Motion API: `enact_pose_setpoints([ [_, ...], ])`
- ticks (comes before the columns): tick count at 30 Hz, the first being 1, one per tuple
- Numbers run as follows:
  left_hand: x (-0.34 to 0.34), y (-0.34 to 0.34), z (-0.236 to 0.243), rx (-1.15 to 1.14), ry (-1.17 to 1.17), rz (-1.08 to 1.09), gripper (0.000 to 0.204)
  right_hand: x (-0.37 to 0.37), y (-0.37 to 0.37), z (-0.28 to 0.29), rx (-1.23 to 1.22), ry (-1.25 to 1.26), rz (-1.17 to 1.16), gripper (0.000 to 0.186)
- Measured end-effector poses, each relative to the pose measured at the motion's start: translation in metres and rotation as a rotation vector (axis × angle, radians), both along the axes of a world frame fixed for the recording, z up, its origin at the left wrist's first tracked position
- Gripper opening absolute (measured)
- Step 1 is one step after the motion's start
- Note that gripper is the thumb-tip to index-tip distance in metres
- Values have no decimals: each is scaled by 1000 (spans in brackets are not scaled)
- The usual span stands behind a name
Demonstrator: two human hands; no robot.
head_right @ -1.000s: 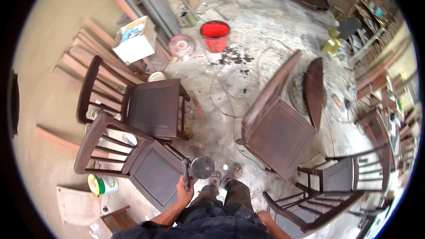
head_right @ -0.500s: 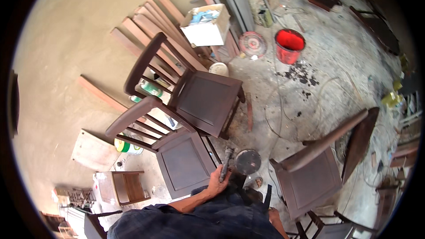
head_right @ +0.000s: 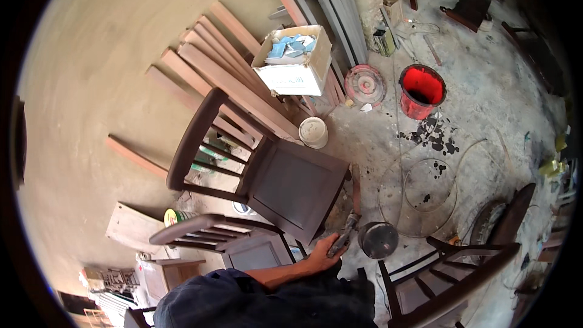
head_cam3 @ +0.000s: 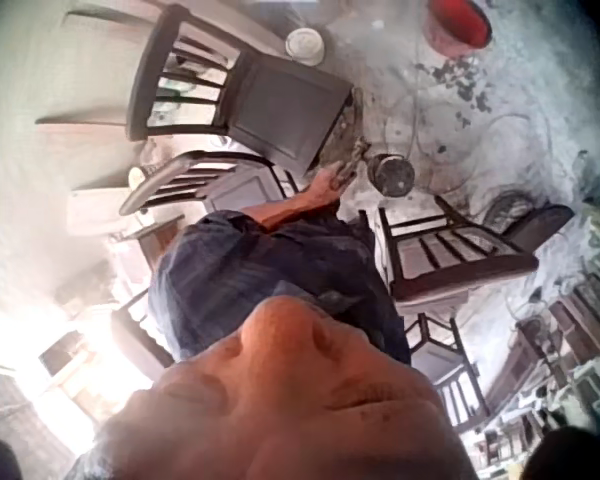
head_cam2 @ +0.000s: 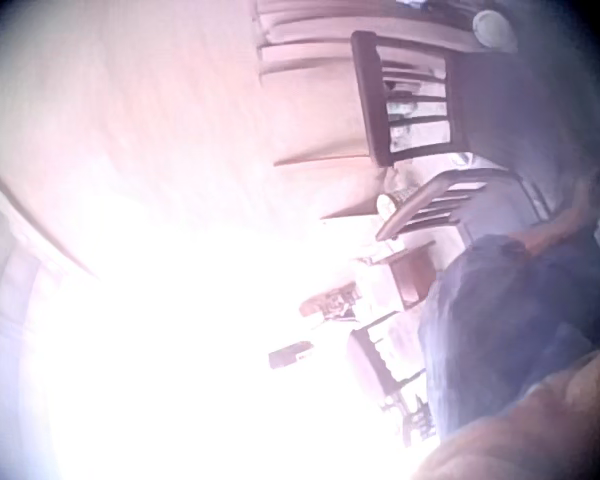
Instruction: The person uses a spray gun to apply a dark finish to wooden chairs in a workshop. They move between chairs, repositioning them to access different sides, and spray the legs, seat, and backrest.
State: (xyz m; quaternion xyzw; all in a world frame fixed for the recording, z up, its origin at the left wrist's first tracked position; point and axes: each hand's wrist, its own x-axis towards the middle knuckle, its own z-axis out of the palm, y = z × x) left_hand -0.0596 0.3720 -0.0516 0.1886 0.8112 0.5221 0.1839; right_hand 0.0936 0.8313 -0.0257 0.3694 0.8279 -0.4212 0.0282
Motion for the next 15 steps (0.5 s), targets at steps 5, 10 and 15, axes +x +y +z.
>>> enact_pose_setpoints([
  [5, -55, 37, -19, 48, 153, -116, 32, -25, -35, -34, -23, -69, -73, 34],
  [10, -100, 85, -11, 76, 134, -150, 16, -18, -115, -162, -264, -270, -66, 33],
  [15, -142, 128, -24, 28, 200, -320, 13, 24, -214, -250, -533, -429, -191, 33],
])
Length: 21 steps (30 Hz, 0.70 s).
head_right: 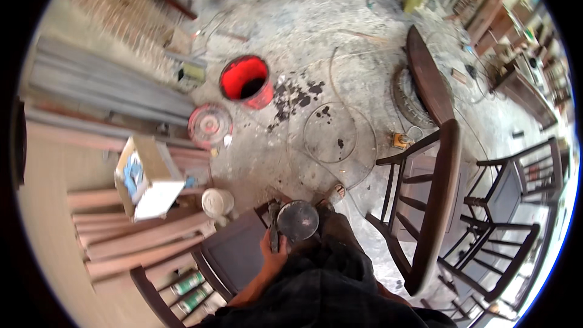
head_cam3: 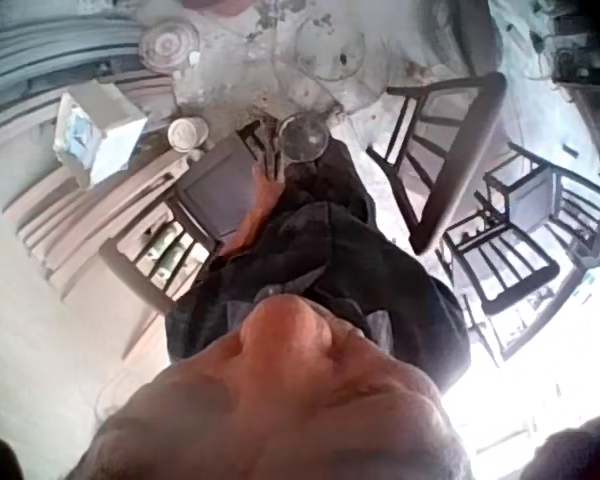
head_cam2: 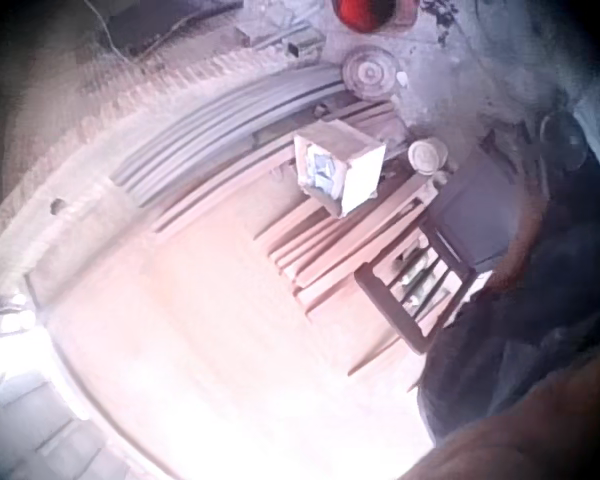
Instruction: The person uses a spray gun to apply a dark finish to wooden chairs in a workshop. They move between chairs, repositioning them to access different sides, and spray the legs, seat, and backrest.
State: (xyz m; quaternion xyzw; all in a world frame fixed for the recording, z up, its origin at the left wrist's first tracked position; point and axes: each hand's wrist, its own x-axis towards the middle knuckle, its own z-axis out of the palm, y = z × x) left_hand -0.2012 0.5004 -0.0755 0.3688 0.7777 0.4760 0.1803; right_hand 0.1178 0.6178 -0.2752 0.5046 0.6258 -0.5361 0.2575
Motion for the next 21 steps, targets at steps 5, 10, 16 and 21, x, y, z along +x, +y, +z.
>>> enact_pose_setpoints([
  [5, -28, 17, -51, 66, -162, 140, 33, 45, -72, -44, -161, -120, -139, 32],
  [10, -85, 10, -117, -124, -244, 105, 44, 41, -126, -131, -29, -42, 69, 32],
  [16, -128, -3, -165, -133, -207, 156, 41, -59, 18, -199, 172, -224, -741, 45],
  [21, -151, 48, -211, -155, -516, 415, 39, -109, 142, -276, 334, -184, -931, 41],
])
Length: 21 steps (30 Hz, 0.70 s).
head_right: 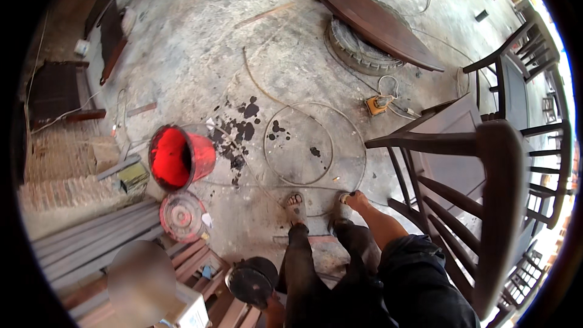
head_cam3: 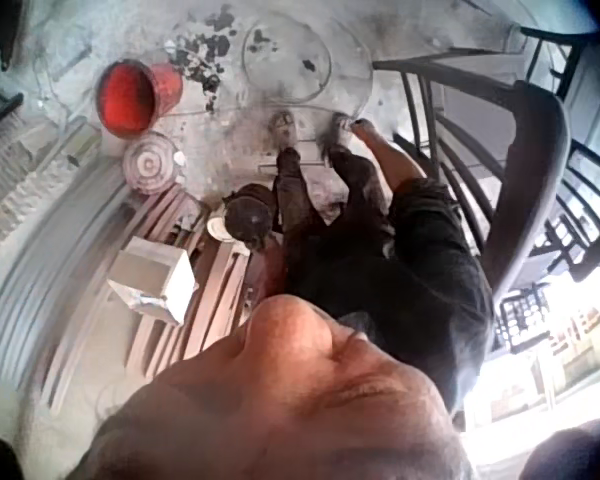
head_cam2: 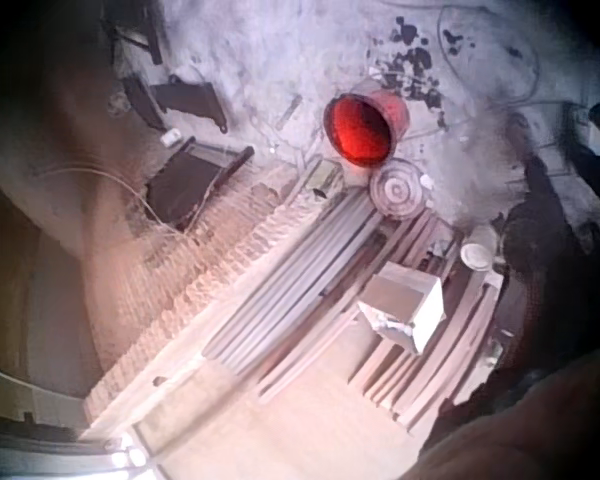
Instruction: The person uses a spray gun to apply a dark finish to wooden chairs in a workshop. They move between chairs, repositioning them to access different sides, and spray the legs, seat, and backrest.
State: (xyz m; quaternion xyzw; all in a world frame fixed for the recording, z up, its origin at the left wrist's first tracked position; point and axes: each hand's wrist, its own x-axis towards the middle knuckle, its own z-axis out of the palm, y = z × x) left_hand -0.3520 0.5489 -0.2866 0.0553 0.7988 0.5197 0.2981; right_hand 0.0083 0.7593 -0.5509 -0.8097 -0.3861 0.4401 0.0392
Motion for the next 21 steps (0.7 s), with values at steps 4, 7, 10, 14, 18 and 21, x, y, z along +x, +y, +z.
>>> enact_pose_setpoints([
  [4, -25, 24, -63, -121, 94, -83, 39, -5, 63, -86, -74, 54, -15, 69],
  [7, -40, 35, -108, -139, 142, -105, 39, -11, 98, -139, -24, 28, 19, 84],
  [10, -52, 39, -150, -157, 139, -117, 39, -5, 118, -193, 15, 36, -27, 91],
  [14, -66, 40, -187, -188, 149, -130, 38, -29, 139, -230, -31, 70, -132, 100],
  [18, -83, 50, -204, -198, 149, -182, 38, -66, 155, -264, 27, -6, -251, 95],
  [21, -86, 50, -207, -196, 159, -189, 38, -94, 185, -253, -164, 86, -283, 84],
])
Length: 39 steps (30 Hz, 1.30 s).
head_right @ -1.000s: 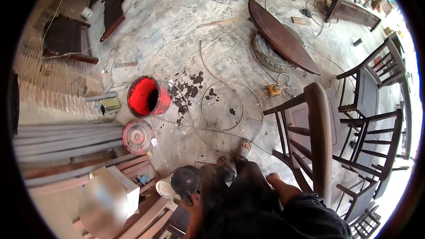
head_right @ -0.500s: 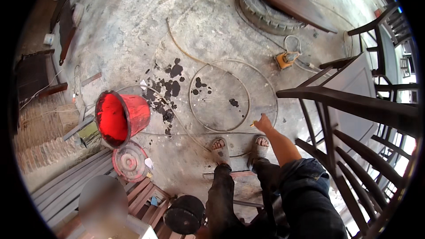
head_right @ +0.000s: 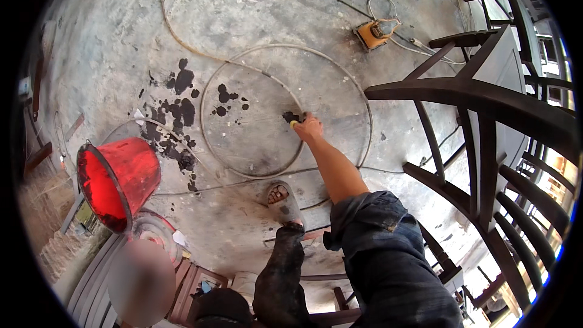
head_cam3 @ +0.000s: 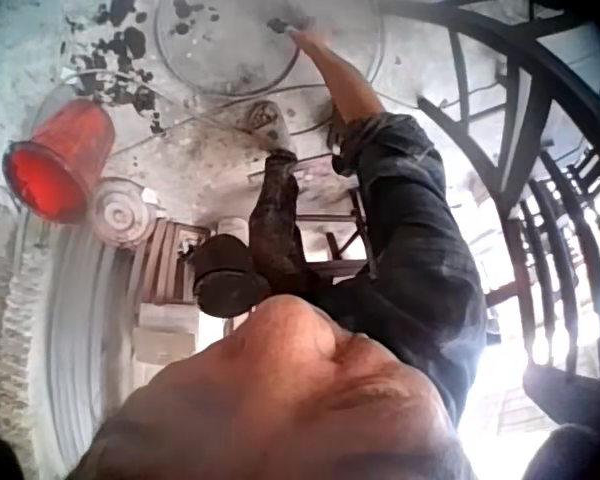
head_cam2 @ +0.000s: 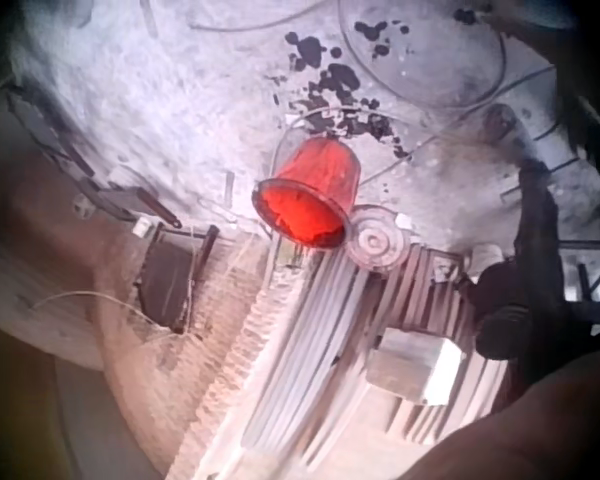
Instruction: The person uses a spray gun to apply a dark finish to wooden chairs in a workshop. They move between chairs, repositioning them to access different sides, and spray the legs, seat, and backrest.
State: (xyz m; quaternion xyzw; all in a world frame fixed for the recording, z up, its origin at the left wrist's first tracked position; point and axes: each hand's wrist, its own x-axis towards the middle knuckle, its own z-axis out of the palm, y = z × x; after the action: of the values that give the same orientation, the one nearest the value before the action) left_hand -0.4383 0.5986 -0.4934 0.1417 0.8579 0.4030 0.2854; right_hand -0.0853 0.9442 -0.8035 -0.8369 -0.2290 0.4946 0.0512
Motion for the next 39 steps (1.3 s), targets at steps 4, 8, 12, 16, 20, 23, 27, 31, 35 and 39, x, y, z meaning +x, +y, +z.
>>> enact_pose_setpoints([
  [4, -8, -1, 9, 12, 26, -25, 38, -42, 19, 27, 26, 179, -7, 65],
  [8, -12, 4, 16, 31, 35, -41, 38, -68, 32, 59, 40, 632, -219, 46],
  [12, -16, 8, 27, 62, 49, -70, 37, -104, 48, 128, 273, 655, -429, 28],
  [16, -12, 22, 62, 99, 18, -169, 37, -99, 27, 243, 856, 142, -8, 27],
  [20, 13, 56, 100, 81, -179, -221, 31, -30, -43, 419, 814, 173, 215, 21],
  [23, 19, 114, 170, -24, -200, -427, 24, 11, -123, 531, 709, 162, 218, 22],
  [27, 44, 188, 252, 193, -109, -705, 27, 45, -216, 662, 670, 31, 70, 24],
  [31, 23, 231, 277, 259, -59, -1068, 30, 64, -309, 739, 577, -115, 199, 29],
  [35, 84, 245, 353, 387, -126, -1068, 32, 76, -395, 773, 554, -180, 272, 33],
  [39, 112, 267, 376, 580, -279, -1107, 34, 101, -464, 792, 584, -268, 172, 26],
])
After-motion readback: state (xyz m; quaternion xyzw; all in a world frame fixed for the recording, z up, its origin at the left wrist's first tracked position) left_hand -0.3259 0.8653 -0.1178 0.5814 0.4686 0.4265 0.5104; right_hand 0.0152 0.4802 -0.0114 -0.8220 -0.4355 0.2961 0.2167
